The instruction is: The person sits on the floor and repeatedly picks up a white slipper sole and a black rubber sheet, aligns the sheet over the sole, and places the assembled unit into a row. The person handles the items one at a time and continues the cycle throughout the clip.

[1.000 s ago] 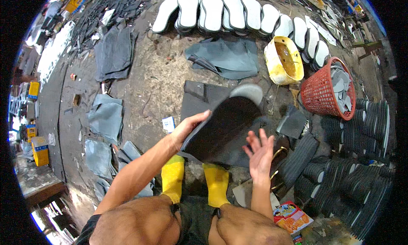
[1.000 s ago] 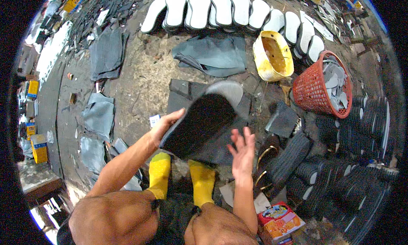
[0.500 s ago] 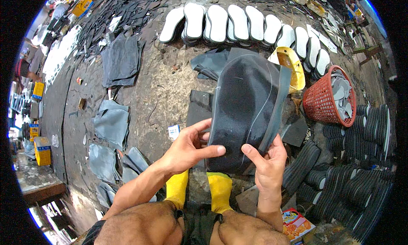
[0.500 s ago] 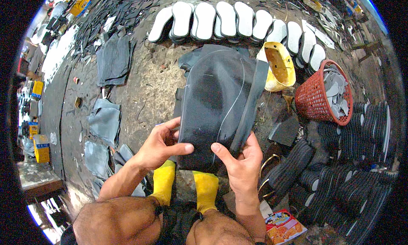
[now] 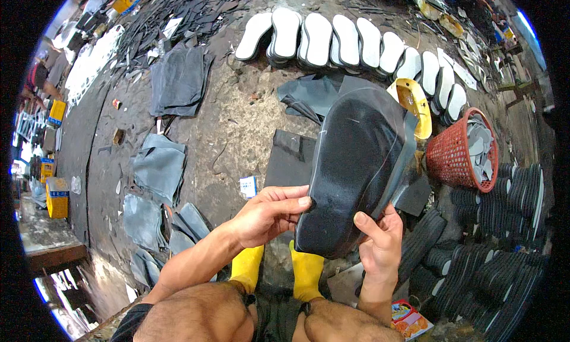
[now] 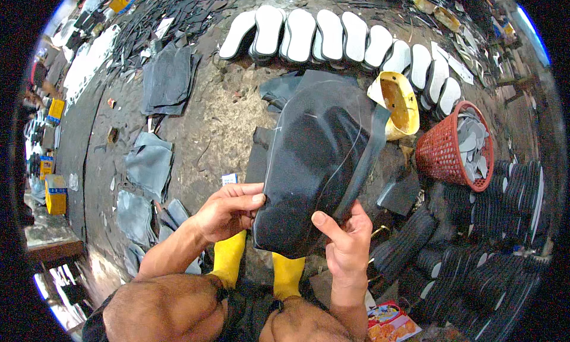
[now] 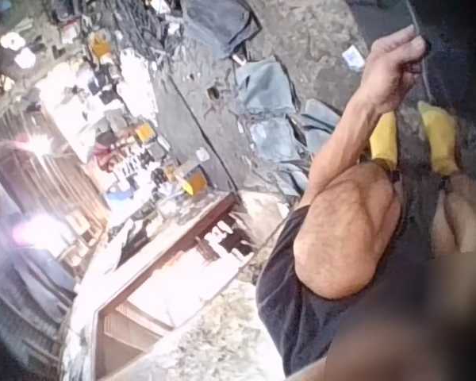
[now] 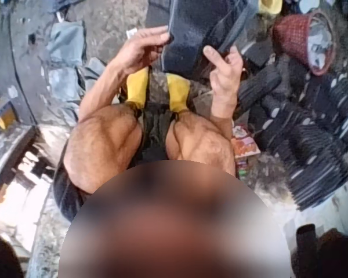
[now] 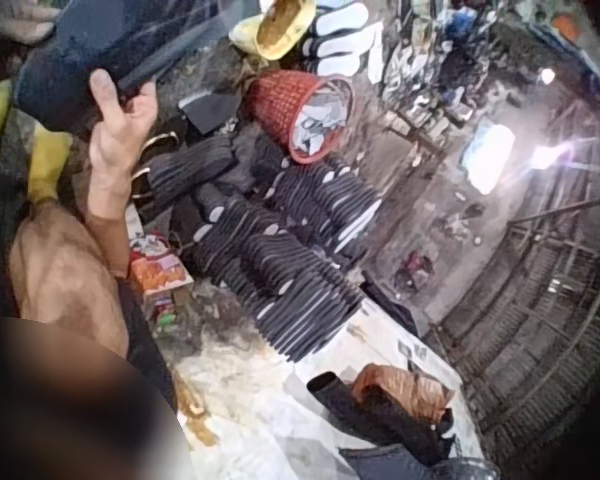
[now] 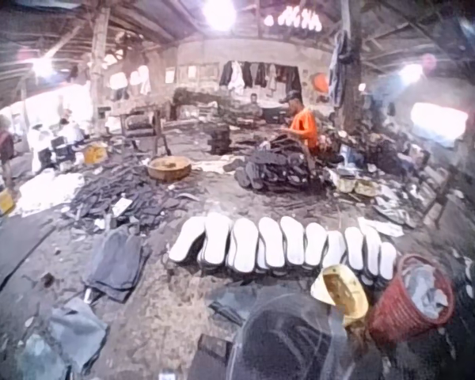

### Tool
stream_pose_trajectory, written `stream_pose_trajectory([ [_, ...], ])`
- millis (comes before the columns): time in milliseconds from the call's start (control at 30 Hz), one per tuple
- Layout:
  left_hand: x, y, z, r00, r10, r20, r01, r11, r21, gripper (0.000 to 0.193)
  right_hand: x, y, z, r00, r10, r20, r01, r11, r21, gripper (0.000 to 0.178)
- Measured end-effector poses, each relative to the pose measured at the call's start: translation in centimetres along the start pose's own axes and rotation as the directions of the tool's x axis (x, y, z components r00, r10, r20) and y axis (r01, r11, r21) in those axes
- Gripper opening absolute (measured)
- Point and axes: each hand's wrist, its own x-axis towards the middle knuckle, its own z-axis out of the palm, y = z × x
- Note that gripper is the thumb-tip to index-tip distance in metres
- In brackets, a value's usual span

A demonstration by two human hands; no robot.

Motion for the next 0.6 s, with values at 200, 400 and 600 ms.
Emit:
stream_pose_trajectory([
  [200,0.4,1.4,0.7,0.990,0.133,-0.040,-0.115,0.949,0.294,0.053,-1.0,1.1,-0.5,0.989,-0.144,0.040,0.149,0.975,-0.164,0.048],
  [400,0.8,2.9,0.5,0.942,0.314,0.116,-0.316,0.721,0.617,0.056,1.3,-2.7,1.9,0.800,-0.599,-0.031,0.502,0.698,-0.511,0.088],
  [600,-0.6,1.9,-0.1,0.963,0.175,0.206,-0.269,0.708,0.653,0.053,3.5,-9.5,3.5,0.750,-0.440,0.493,0.637,0.281,-0.718,0.036],
])
